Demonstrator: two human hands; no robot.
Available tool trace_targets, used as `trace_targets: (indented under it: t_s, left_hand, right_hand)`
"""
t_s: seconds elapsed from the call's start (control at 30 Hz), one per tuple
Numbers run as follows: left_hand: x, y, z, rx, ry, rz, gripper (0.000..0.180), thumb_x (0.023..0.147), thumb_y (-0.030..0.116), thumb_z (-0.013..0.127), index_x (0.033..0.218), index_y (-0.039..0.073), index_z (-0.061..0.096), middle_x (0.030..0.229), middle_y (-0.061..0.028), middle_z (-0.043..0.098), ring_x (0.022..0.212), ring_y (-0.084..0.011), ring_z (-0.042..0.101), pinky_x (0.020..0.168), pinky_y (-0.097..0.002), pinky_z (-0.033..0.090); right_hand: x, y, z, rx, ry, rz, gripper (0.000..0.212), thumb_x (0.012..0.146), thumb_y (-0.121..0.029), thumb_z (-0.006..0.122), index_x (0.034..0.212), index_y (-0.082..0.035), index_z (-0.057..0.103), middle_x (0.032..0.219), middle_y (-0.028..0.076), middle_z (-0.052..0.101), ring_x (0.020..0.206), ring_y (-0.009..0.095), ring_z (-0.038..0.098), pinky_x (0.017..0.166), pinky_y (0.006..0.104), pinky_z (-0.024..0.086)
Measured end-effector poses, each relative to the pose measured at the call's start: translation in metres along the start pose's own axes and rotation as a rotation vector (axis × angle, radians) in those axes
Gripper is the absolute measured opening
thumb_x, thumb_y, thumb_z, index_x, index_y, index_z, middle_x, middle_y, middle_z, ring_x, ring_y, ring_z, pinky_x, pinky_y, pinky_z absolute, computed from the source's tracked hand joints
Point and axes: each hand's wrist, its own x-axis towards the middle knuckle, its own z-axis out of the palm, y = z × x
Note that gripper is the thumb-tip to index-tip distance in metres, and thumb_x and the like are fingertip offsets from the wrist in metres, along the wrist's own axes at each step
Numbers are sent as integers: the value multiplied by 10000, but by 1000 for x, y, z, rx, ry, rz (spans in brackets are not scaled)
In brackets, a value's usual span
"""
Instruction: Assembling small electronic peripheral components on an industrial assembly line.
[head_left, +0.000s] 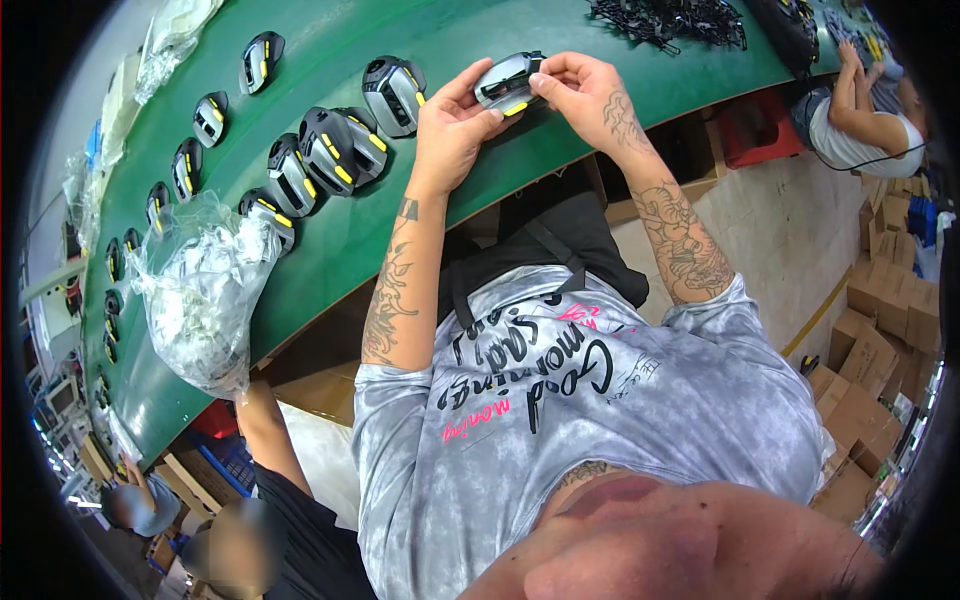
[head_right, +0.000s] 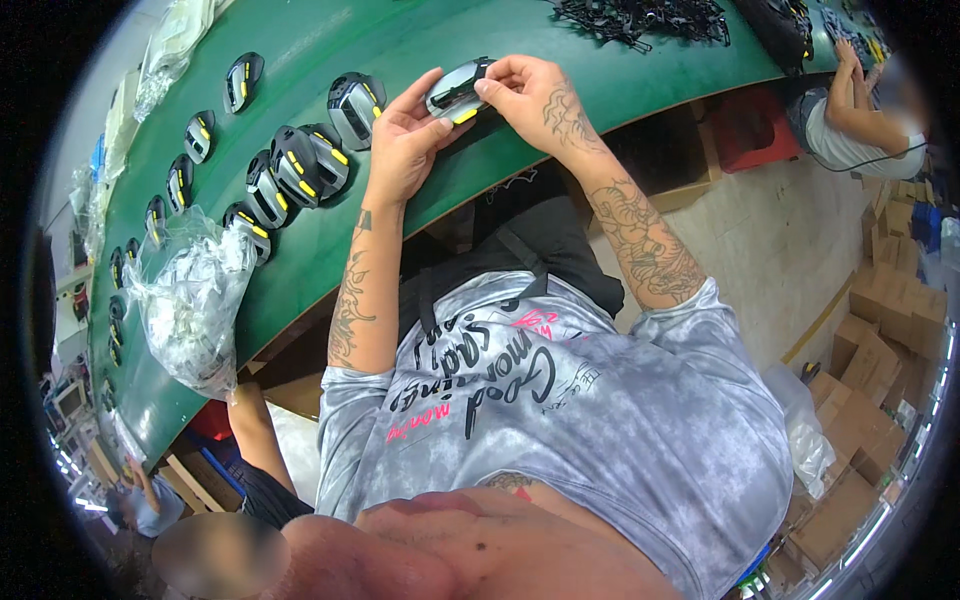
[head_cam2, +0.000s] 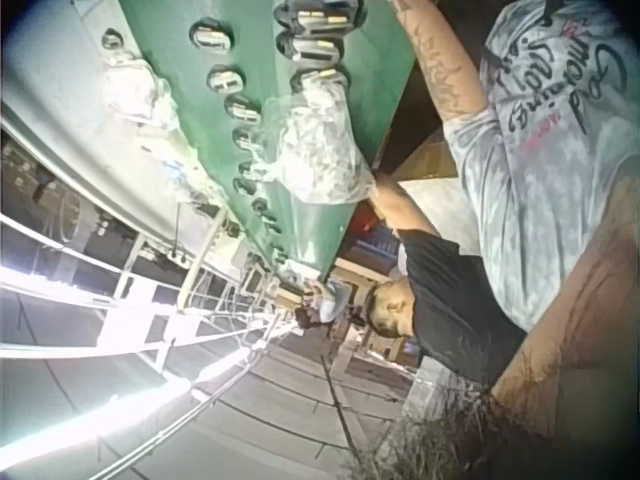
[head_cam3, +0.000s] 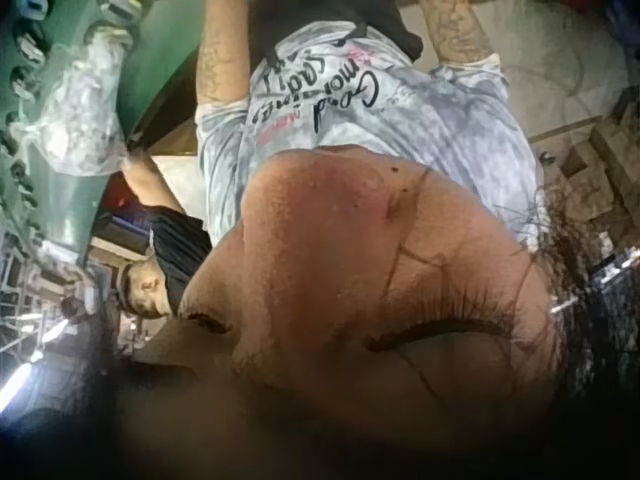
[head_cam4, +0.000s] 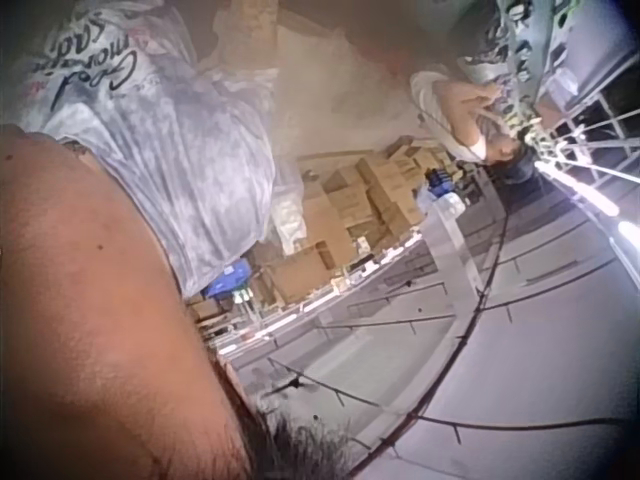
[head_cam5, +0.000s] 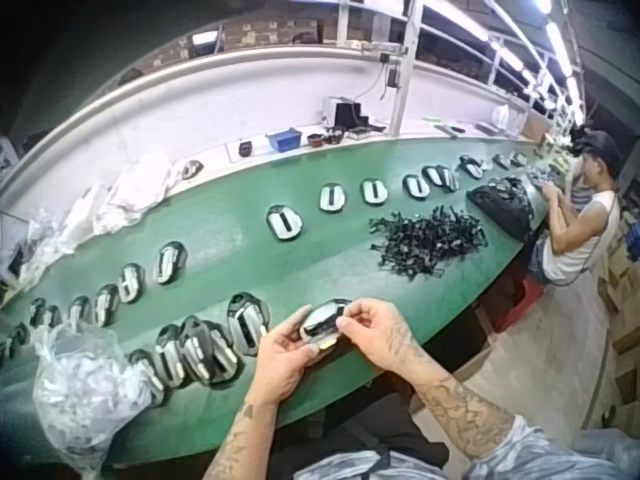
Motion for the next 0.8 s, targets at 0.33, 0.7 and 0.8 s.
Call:
trace_targets:
  t_s: [0.33,0.7,0.8]
  left_hand:
    - [4,0,-5,5,-15,-58,685,891,-136,616,1539,-63,406,1331,-151,613,1177,-220,657,976,-375,622]
    - [-2,5,7,238,104,5,522,985,60,670,1471,-50,514,1214,-129,685,1041,-174,700,847,-307,639]
    - [0,5,5,235,121,6,494,989,58,667,1452,-50,533,1215,-127,682,1018,-168,700,825,-303,642]
  right_hand:
    - [7,-7,-14,-209,-79,36,241,937,-215,745,999,17,725,802,68,715,746,133,671,724,294,544]
    - [8,-2,-1,-466,15,-139,509,850,-337,843,1201,-23,651,1220,186,647,1044,226,674,904,360,547]
    - [16,28,9,-183,-9,-126,650,832,-369,864,1308,-30,580,1264,177,604,1083,247,652,966,372,537]
